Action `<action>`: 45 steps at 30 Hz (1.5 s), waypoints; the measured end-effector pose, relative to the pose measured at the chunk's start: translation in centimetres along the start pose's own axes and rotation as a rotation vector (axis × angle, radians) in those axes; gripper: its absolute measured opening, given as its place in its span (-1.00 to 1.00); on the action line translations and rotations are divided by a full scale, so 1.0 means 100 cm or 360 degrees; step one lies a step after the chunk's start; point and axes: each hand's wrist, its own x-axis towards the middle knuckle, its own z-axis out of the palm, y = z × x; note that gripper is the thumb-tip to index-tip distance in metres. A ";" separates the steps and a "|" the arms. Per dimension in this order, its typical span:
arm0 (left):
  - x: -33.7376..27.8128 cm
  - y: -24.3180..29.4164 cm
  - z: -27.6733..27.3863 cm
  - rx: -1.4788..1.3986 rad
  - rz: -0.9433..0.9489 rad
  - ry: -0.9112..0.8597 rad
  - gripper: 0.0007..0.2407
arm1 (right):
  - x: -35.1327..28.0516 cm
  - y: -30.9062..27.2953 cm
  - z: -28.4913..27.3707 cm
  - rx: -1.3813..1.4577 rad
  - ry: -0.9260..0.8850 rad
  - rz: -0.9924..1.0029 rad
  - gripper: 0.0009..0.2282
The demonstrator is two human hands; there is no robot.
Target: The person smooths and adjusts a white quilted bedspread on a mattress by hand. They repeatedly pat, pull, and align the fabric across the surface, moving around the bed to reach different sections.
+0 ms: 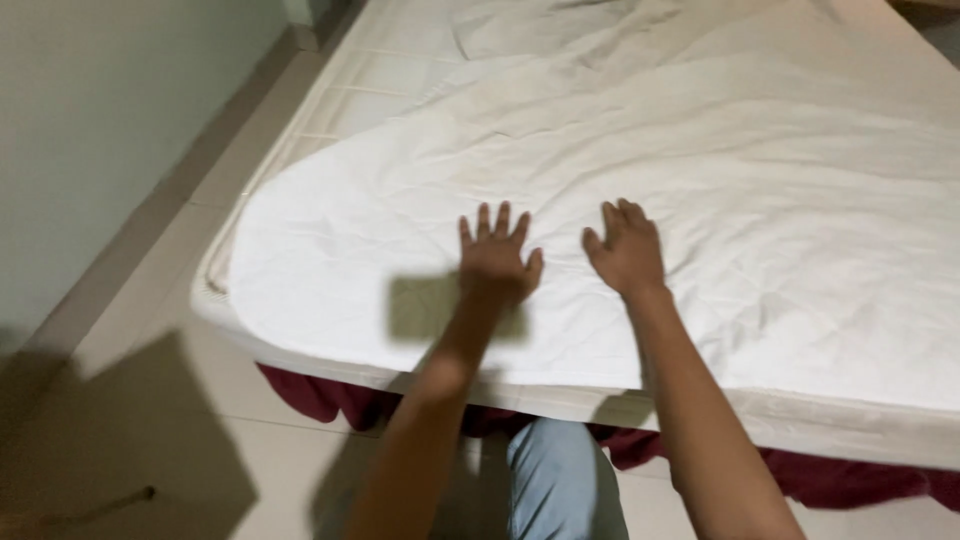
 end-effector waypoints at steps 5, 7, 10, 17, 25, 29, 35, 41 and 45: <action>-0.014 -0.004 -0.017 -0.0020 0.0040 -0.0027 -0.45 | -0.013 -0.024 -0.012 -0.0003 -0.0094 0.0135 -0.40; -0.017 -0.004 -0.017 0.0000 0.0043 0.0013 -0.46 | -0.017 -0.022 -0.009 -0.0002 -0.0121 0.0162 -0.38; -0.015 -0.004 -0.018 -0.0012 0.0043 -0.0002 -0.45 | -0.017 -0.017 -0.009 0.0024 -0.0122 0.0141 -0.38; 0.010 -0.009 -0.012 0.0062 -0.0016 -0.0184 -0.40 | -0.020 0.039 -0.056 0.0150 -0.0150 0.0254 -0.41; -0.002 -0.016 -0.003 0.0085 0.0089 0.0036 -0.44 | -0.045 0.070 -0.054 -0.0109 -0.0175 0.0332 -0.37; -0.002 -0.019 0.000 0.0168 0.0240 0.0248 -0.48 | -0.049 0.064 -0.056 -0.0132 -0.0162 0.0308 -0.36; 0.011 0.035 0.026 0.0205 -0.0017 -0.0020 -0.41 | -0.050 0.076 -0.076 0.0008 -0.0213 0.0370 -0.39; 0.021 0.134 0.063 0.0044 0.0147 -0.0357 -0.39 | -0.068 0.113 -0.093 0.0043 -0.0171 0.0446 -0.42; 0.027 0.151 0.061 0.0095 0.0170 -0.0421 -0.40 | -0.074 0.115 -0.092 0.0019 -0.0124 0.0470 -0.42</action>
